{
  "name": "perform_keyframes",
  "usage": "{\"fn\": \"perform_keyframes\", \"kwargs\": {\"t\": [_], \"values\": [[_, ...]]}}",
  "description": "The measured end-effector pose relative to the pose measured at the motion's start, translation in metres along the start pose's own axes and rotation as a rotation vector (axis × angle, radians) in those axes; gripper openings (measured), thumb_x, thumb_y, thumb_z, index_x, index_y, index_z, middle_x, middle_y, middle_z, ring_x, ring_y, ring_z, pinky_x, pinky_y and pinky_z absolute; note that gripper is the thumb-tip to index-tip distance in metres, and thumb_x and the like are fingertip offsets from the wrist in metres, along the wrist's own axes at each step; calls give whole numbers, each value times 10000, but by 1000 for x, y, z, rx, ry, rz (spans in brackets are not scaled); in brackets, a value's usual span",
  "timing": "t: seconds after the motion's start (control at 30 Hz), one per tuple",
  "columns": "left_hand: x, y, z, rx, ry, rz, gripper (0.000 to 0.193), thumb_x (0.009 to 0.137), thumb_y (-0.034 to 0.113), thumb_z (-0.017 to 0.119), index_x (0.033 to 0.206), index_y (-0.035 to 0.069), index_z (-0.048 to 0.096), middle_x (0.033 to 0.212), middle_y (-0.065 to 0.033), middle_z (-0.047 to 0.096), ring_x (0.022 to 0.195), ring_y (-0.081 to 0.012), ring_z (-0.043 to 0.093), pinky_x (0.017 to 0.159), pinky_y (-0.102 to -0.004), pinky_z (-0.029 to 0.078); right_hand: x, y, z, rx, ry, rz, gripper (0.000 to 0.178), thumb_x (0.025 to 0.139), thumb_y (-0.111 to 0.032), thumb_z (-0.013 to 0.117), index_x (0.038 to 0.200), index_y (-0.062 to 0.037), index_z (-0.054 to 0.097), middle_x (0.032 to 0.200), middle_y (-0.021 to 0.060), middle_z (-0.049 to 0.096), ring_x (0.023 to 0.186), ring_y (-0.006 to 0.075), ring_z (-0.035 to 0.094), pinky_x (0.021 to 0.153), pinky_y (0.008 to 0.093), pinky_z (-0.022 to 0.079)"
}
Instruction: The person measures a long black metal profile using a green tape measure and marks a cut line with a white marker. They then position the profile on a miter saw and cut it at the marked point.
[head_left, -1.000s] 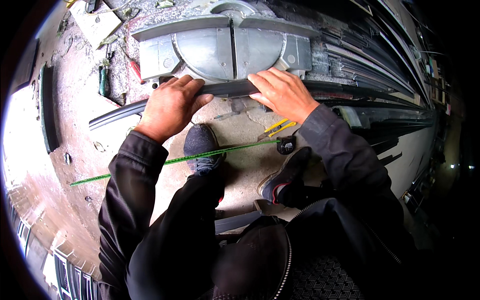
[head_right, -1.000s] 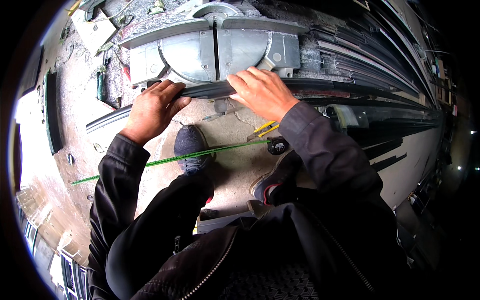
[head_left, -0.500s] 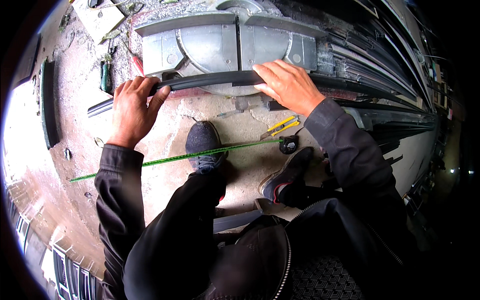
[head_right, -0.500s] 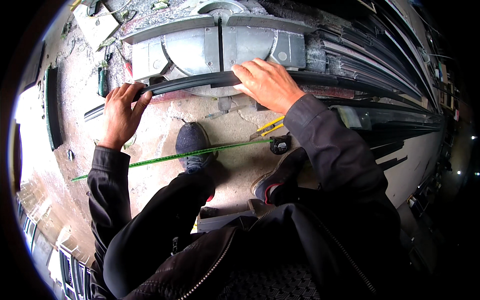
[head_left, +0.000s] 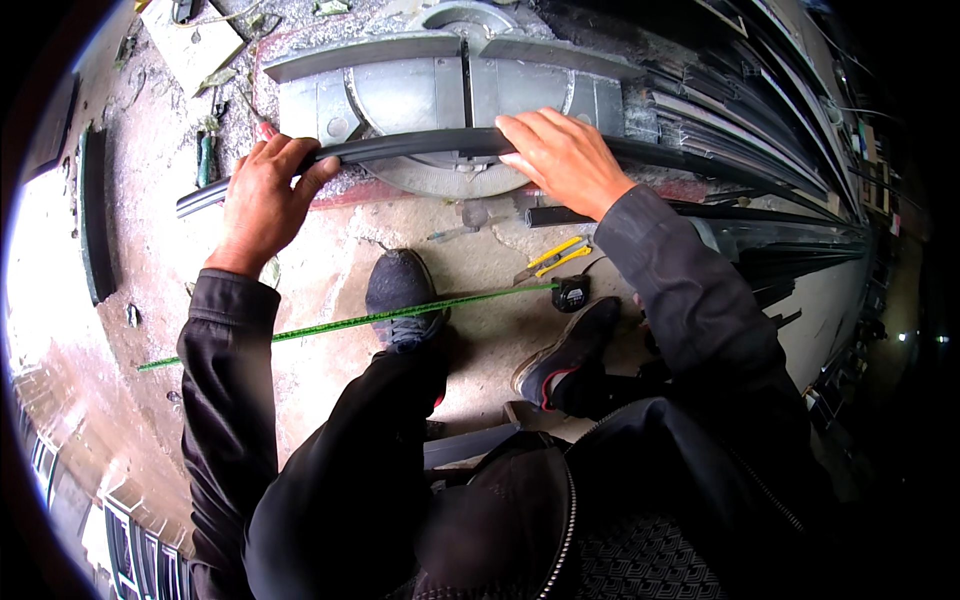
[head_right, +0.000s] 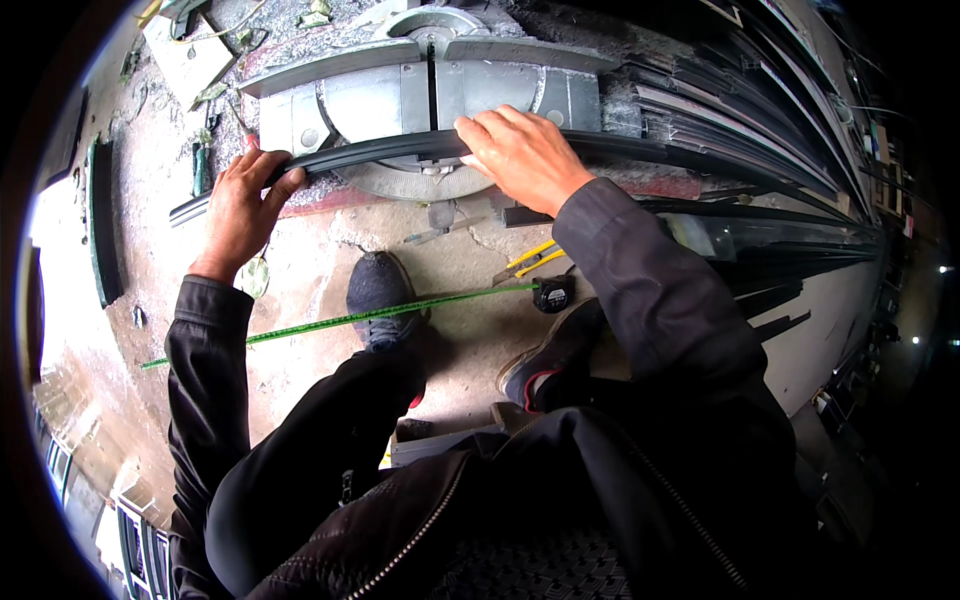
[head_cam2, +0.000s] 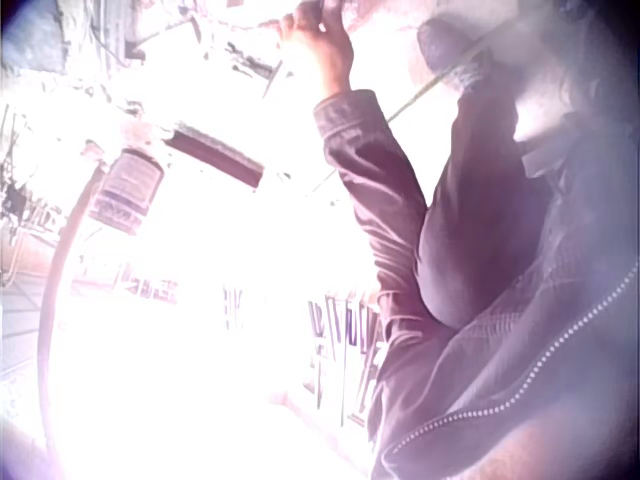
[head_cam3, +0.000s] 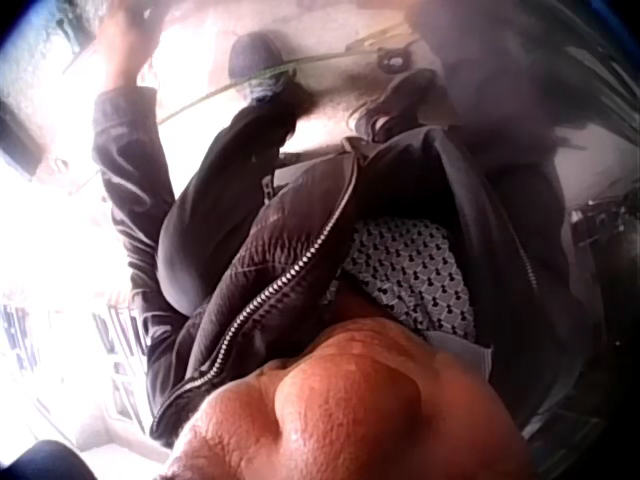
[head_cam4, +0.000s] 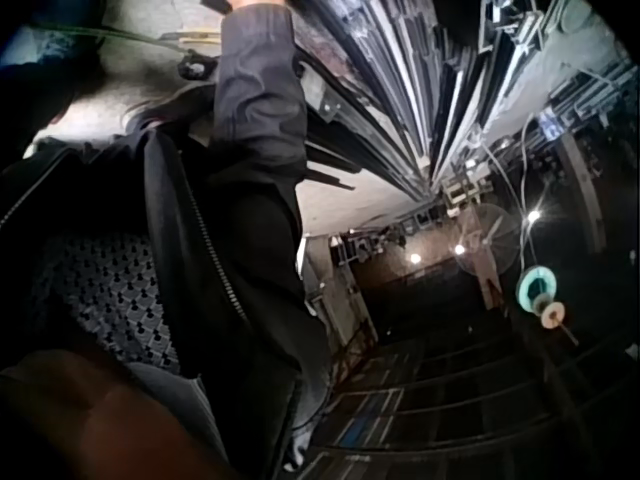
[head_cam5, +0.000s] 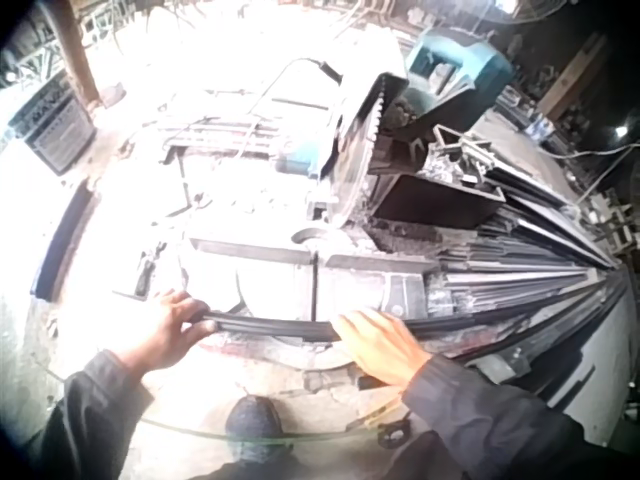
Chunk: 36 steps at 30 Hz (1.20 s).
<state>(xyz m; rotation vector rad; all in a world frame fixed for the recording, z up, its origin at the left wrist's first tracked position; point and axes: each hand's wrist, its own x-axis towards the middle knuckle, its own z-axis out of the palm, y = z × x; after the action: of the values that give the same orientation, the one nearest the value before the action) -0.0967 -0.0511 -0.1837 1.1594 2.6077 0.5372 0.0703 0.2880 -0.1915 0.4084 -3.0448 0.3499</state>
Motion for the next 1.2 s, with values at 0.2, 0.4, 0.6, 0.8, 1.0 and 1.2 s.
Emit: {"fn": "perform_keyframes", "kwargs": {"t": [0.2, 0.4, 0.6, 0.8, 1.0, 1.2], "values": [[10, -19, -18, -15, 38, 4, 298, 963, 285, 738, 1095, 18, 724, 1003, -148, 711, 936, -341, 668, 855, -447, 510, 23, 2, 12, -63, 20, -66, 446, 952, -299, 728, 1279, -16, 620, 1087, 124, 701, 969, 247, 695, 790, 377, 623], [4, -47, -30, -79, -13, -116, 299, 978, 224, 726, 1159, -13, 711, 1006, -149, 695, 937, -309, 686, 855, -393, 537, 61, -17, 40, -37, 43, -22, 365, 910, -235, 753, 1188, -50, 608, 996, 104, 655, 956, 260, 665, 789, 397, 594], [5, -43, -13, -64, -21, -97, 337, 977, 268, 734, 1167, -8, 714, 1013, -154, 692, 919, -325, 674, 868, -409, 520, 43, -9, 40, 47, 32, 36, 419, 881, -222, 778, 1231, -56, 617, 1054, 95, 642, 1031, 290, 644, 888, 437, 545], [16, -28, 3, -91, 36, 25, 326, 962, 297, 730, 1118, 11, 732, 970, -157, 700, 952, -359, 663, 878, -450, 509, 21, 7, 27, 50, 24, 68, 439, 891, -234, 775, 1263, -61, 620, 1115, 99, 640, 1075, 302, 634, 938, 439, 539], [26, -13, 15, -72, 13, 50, 323, 980, 310, 712, 1115, 17, 731, 1006, -152, 701, 999, -361, 659, 892, -445, 518, -30, 21, 9, -20, 216, 272, 458, 962, -326, 713, 1298, -24, 640, 1284, 141, 638, 1177, 330, 615, 1030, 462, 494], [22, -15, 7, -73, -3, 30, 329, 978, 313, 716, 1112, 14, 734, 1008, -151, 706, 993, -355, 668, 887, -438, 523, -124, 62, 32, 313, 757, 1268, 326, 973, -280, 718, 1125, 4, 672, 1063, 149, 707, 900, 265, 676, 854, 394, 552]]}}
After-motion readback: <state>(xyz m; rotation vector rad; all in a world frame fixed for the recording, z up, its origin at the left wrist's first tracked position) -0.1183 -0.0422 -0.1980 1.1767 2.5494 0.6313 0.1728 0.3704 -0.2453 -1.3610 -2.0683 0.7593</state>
